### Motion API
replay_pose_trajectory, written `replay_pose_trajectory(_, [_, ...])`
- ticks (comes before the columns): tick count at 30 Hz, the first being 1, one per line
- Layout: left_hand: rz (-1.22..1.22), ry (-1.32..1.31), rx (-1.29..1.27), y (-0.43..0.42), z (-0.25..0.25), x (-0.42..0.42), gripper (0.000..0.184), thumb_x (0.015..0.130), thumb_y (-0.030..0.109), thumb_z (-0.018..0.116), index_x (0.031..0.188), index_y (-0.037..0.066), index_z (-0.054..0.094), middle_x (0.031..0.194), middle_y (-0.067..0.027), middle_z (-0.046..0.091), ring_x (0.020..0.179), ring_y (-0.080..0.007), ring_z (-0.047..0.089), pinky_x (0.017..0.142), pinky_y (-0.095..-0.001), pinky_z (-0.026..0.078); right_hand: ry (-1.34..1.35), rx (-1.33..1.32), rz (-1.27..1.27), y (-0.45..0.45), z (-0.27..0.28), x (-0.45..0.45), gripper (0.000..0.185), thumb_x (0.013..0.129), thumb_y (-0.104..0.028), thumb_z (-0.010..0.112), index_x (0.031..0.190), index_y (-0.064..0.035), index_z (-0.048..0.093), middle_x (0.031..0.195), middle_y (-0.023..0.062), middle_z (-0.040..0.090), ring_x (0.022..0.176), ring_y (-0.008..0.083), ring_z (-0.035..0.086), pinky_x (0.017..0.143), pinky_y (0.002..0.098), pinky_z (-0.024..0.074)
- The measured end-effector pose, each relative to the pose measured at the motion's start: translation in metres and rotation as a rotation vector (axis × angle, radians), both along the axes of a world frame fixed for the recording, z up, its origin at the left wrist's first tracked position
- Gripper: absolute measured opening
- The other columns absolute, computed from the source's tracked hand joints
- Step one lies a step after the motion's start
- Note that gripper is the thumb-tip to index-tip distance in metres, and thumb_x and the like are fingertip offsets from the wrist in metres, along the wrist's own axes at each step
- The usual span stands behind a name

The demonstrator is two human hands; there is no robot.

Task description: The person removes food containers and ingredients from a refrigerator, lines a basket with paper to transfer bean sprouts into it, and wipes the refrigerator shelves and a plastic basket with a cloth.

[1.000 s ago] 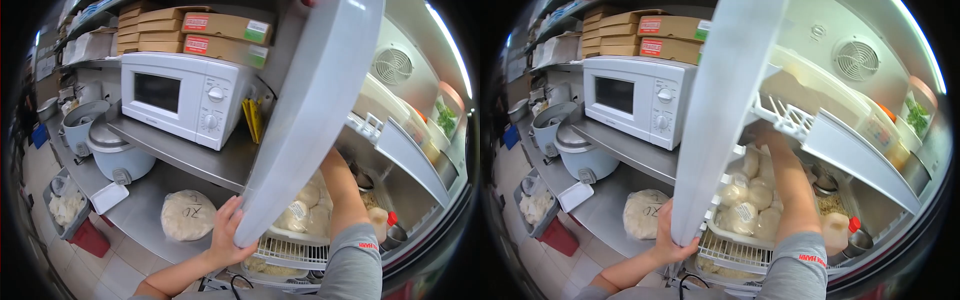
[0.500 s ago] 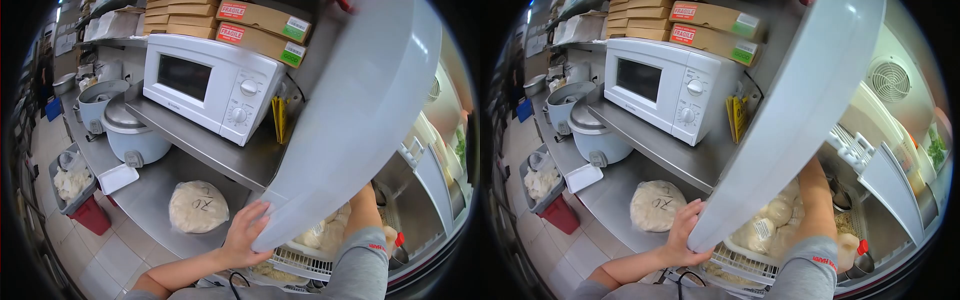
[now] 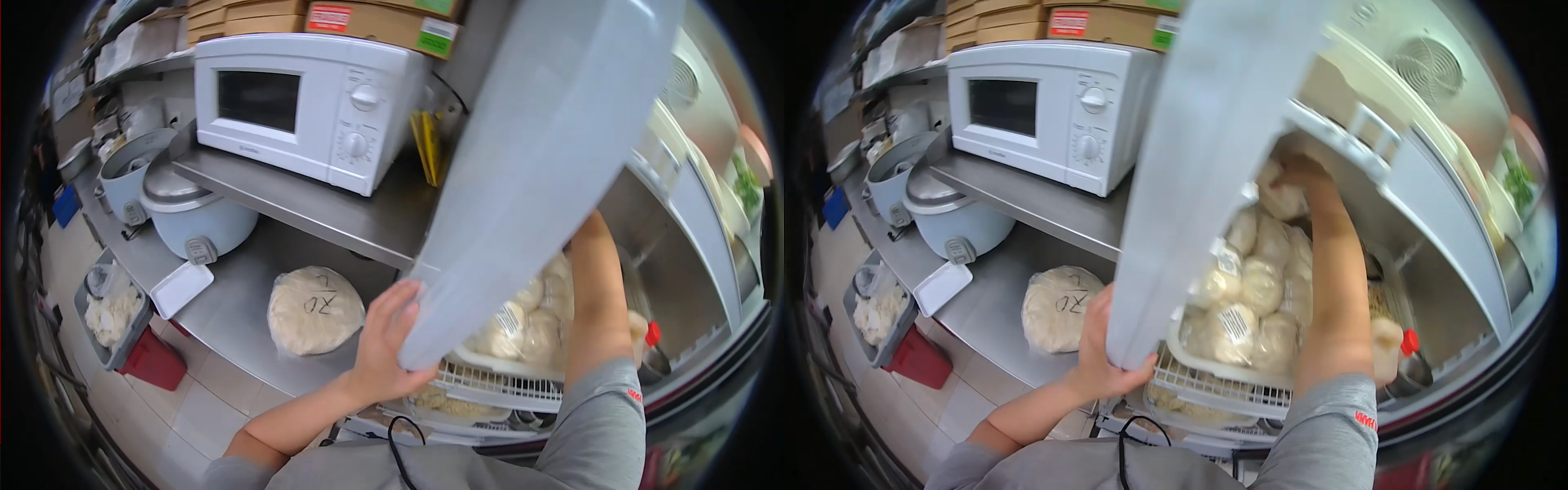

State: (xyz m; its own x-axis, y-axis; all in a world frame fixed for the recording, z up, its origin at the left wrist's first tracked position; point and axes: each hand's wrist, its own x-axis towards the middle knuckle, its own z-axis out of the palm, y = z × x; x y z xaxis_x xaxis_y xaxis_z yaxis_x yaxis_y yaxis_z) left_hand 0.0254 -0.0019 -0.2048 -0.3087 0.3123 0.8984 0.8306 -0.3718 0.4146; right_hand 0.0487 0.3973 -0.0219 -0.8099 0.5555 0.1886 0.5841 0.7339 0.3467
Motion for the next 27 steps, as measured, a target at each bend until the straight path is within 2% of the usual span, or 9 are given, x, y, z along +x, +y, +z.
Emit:
replay_pose_trajectory(7, [-0.089, -0.053, 0.000, 0.004, -0.018, 0.005, 0.090, 0.060, 0.005, 0.065, 0.136, 0.010, 0.018, 0.128, -0.0243, 0.033, 0.115, -0.0396, 0.037, 0.093, -0.0464, 0.034, 0.237, 0.215, 0.259, -0.061, 0.025, 0.017, 0.047, 0.061, -0.030, 0.067, 0.101, -0.0074, 0.058, 0.101, 0.0122, 0.058, 0.097, 0.0280, 0.055, 0.081, 0.0389, 0.0445])
replay_pose_trajectory(8, [-0.102, -0.079, -0.004, 0.004, -0.020, 0.005, 0.089, 0.061, 0.005, 0.066, 0.136, 0.009, 0.018, 0.127, -0.0238, 0.033, 0.115, -0.0387, 0.037, 0.093, -0.0456, 0.033, 0.157, 0.266, 0.117, -0.136, 0.033, 0.032, 0.046, 0.061, -0.028, 0.068, 0.101, -0.0071, 0.057, 0.102, 0.0117, 0.058, 0.098, 0.0278, 0.055, 0.081, 0.0387, 0.0444])
replay_pose_trajectory(9, [-0.114, -0.106, -0.007, 0.004, -0.021, 0.005, 0.088, 0.061, 0.004, 0.066, 0.135, 0.008, 0.019, 0.127, -0.0233, 0.033, 0.115, -0.0377, 0.037, 0.094, -0.0447, 0.033, 0.050, 0.241, -0.019, -0.152, 0.031, 0.033, 0.067, 0.060, -0.023, 0.072, 0.118, -0.0031, 0.044, 0.115, 0.0125, 0.050, 0.106, 0.0276, 0.050, 0.082, 0.0403, 0.0450])
replay_pose_trajectory(13, [-0.063, -0.135, -0.043, 0.003, -0.022, 0.007, 0.088, 0.060, 0.005, 0.068, 0.133, 0.003, 0.019, 0.126, -0.0227, 0.034, 0.114, -0.0357, 0.038, 0.094, -0.0429, 0.033, 0.122, 0.098, 0.124, -0.174, -0.009, 0.074, 0.062, 0.063, -0.020, 0.071, 0.116, -0.0050, 0.045, 0.109, 0.0157, 0.053, 0.105, 0.0302, 0.050, 0.082, 0.0401, 0.0445])
replay_pose_trajectory(15, [-0.064, -0.139, -0.024, 0.005, -0.026, 0.007, 0.088, 0.060, 0.005, 0.068, 0.133, 0.002, 0.019, 0.125, -0.0226, 0.034, 0.113, -0.0357, 0.039, 0.093, -0.0429, 0.033, -0.017, -0.197, 0.137, -0.172, -0.016, 0.090, 0.056, 0.068, -0.017, 0.068, 0.118, -0.0060, 0.044, 0.115, 0.0156, 0.051, 0.107, 0.0311, 0.049, 0.086, 0.0391, 0.0428])
replay_pose_trajectory(18, [-0.029, -0.125, -0.027, 0.004, -0.027, 0.008, 0.089, 0.061, 0.007, 0.069, 0.133, 0.000, 0.018, 0.123, -0.0220, 0.034, 0.111, -0.0334, 0.040, 0.092, -0.0417, 0.034, 0.187, -0.152, 0.467, -0.156, -0.031, 0.119, 0.053, 0.073, -0.017, 0.065, 0.121, -0.0081, 0.044, 0.119, 0.0147, 0.049, 0.110, 0.0303, 0.047, 0.089, 0.0378, 0.0409])
replay_pose_trajectory(21, [0.055, -0.144, -0.045, 0.002, -0.029, 0.012, 0.088, 0.064, 0.010, 0.071, 0.132, -0.003, 0.016, 0.127, -0.0202, 0.031, 0.114, -0.0284, 0.038, 0.093, -0.0397, 0.033, 0.429, 0.026, 0.520, -0.202, -0.040, 0.167, 0.051, 0.077, -0.023, 0.063, 0.123, -0.0097, 0.044, 0.121, 0.0131, 0.049, 0.113, 0.0299, 0.045, 0.094, 0.0361, 0.0374])
replay_pose_trajectory(23, [0.044, -0.187, -0.035, 0.002, -0.034, 0.015, 0.089, 0.064, 0.009, 0.071, 0.133, -0.003, 0.016, 0.127, -0.0196, 0.031, 0.115, -0.0279, 0.038, 0.095, -0.0394, 0.032, 0.448, -0.187, 0.395, -0.253, -0.054, 0.199, 0.051, 0.079, -0.029, 0.061, 0.124, -0.0120, 0.045, 0.123, 0.0122, 0.048, 0.116, 0.0302, 0.043, 0.097, 0.0403, 0.0347])
replay_pose_trajectory(27, [0.001, -0.273, -0.047, 0.001, -0.029, 0.016, 0.093, 0.064, 0.005, 0.069, 0.135, -0.002, 0.009, 0.128, -0.0174, 0.029, 0.118, -0.0265, 0.034, 0.098, -0.0381, 0.028, 0.448, 0.053, 0.424, -0.275, -0.121, 0.212, 0.047, 0.077, -0.029, 0.061, 0.122, -0.0221, 0.049, 0.122, 0.0084, 0.050, 0.113, 0.0282, 0.046, 0.096, 0.0465, 0.0328])
